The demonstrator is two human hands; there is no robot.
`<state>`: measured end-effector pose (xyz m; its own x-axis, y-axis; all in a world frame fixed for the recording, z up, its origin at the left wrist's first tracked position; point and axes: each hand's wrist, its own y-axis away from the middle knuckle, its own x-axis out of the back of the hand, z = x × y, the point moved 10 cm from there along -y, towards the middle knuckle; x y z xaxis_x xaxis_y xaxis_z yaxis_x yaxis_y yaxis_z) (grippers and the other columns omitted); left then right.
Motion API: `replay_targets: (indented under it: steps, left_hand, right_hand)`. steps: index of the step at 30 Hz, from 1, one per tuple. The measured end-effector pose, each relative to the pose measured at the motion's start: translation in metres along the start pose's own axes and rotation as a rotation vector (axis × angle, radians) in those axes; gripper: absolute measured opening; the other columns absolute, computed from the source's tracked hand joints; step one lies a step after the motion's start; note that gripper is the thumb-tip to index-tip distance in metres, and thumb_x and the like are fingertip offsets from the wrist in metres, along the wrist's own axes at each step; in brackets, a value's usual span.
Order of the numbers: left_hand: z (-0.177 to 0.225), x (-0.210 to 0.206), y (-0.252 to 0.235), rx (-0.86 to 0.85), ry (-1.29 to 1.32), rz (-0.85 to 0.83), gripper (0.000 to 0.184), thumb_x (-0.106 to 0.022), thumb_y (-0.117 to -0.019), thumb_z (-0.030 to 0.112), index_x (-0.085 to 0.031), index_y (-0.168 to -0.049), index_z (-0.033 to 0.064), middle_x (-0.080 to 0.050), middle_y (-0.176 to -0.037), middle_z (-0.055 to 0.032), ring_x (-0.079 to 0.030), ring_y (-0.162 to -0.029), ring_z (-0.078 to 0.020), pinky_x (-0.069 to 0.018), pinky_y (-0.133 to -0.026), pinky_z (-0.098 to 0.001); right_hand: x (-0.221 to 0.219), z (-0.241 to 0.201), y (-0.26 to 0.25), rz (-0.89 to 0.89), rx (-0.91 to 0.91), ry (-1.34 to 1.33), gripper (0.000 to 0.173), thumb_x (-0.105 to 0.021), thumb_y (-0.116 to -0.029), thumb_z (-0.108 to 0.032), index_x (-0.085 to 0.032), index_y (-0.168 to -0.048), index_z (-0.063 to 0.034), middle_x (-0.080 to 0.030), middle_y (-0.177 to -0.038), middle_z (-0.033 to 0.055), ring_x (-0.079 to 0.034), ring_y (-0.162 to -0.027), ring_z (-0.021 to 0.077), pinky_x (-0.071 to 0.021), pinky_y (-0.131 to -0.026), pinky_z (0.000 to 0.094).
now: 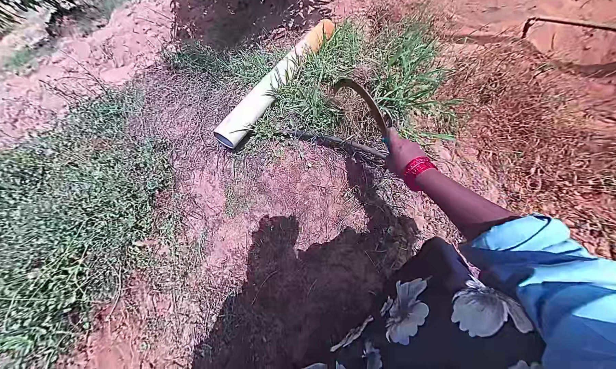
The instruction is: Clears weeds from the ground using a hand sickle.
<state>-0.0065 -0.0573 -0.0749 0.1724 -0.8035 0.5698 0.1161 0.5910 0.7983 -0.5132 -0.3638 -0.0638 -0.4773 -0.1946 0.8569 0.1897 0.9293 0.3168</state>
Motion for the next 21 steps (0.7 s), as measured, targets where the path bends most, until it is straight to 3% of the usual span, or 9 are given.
replay_targets:
  steps: [4, 7, 12, 14, 18, 21]
  left_hand:
    - [0.000, -0.004, -0.006, 0.021, 0.007, -0.018, 0.057, -0.061, -0.1020, 0.022, -0.046, -0.149, -0.0060, -0.051, -0.148, -0.0318, -0.049, -0.138, -0.0484, -0.0341, -0.117, -0.0624]
    - [0.017, 0.011, -0.008, 0.064, 0.021, -0.025, 0.056, -0.059, -0.1038, 0.025, -0.046, -0.151, -0.0032, -0.052, -0.147, -0.0321, -0.049, -0.138, -0.0475, -0.0337, -0.117, -0.0614]
    - [0.031, 0.019, -0.008, 0.054, 0.008, -0.046, 0.060, -0.059, -0.1038, 0.024, -0.040, -0.156, 0.0000, -0.048, -0.150, -0.0316, -0.047, -0.140, -0.0480, -0.0318, -0.119, -0.0605]
    - [0.028, 0.019, -0.002, 0.069, 0.000, -0.027, 0.060, -0.058, -0.1045, 0.026, -0.040, -0.156, 0.0003, -0.048, -0.151, -0.0312, -0.046, -0.141, -0.0476, -0.0318, -0.119, -0.0601]
    - [0.023, 0.018, 0.007, 0.148, -0.141, -0.114, 0.057, -0.052, -0.1076, 0.021, -0.036, -0.154, -0.0078, -0.045, -0.151, -0.0349, -0.045, -0.141, -0.0481, -0.0328, -0.119, -0.0571]
    - [0.022, 0.023, 0.013, 0.191, -0.111, -0.086, 0.060, -0.057, -0.1049, 0.019, -0.035, -0.156, -0.0028, -0.046, -0.151, -0.0336, -0.046, -0.140, -0.0485, -0.0337, -0.118, -0.0590]
  right_hand:
    - [0.023, -0.086, -0.054, 0.014, 0.103, -0.008, 0.090, -0.071, -0.0844, 0.003, -0.023, -0.160, -0.0079, -0.063, -0.123, 0.0349, -0.063, -0.115, 0.0554, -0.0501, -0.089, 0.0712]
    - [-0.001, -0.114, -0.093, -0.025, 0.130, 0.013, 0.089, -0.070, -0.0876, 0.001, -0.023, -0.162, -0.0103, -0.062, -0.130, 0.0327, -0.061, -0.122, 0.0530, -0.0494, -0.094, 0.0701]
    - [-0.043, -0.047, -0.064, -0.111, 0.110, 0.115, 0.073, -0.060, -0.0996, -0.003, -0.025, -0.163, -0.0127, -0.060, -0.131, 0.0360, -0.059, -0.121, 0.0567, -0.0486, -0.093, 0.0715]
    - [-0.049, -0.003, -0.031, -0.142, 0.053, 0.180, 0.071, -0.062, -0.0978, -0.002, -0.028, -0.160, -0.0097, -0.060, -0.128, 0.0367, -0.061, -0.116, 0.0575, -0.0509, -0.088, 0.0710]
    - [-0.065, 0.090, 0.042, -0.230, -0.146, 0.205, 0.073, -0.060, -0.0958, 0.001, -0.027, -0.161, -0.0077, -0.056, -0.135, 0.0376, -0.060, -0.119, 0.0573, -0.0481, -0.093, 0.0712]
    - [-0.056, 0.106, 0.083, -0.257, -0.201, 0.197, 0.074, -0.058, -0.0959, 0.000, -0.025, -0.161, -0.0050, -0.055, -0.135, 0.0378, -0.058, -0.121, 0.0566, -0.0470, -0.095, 0.0698]
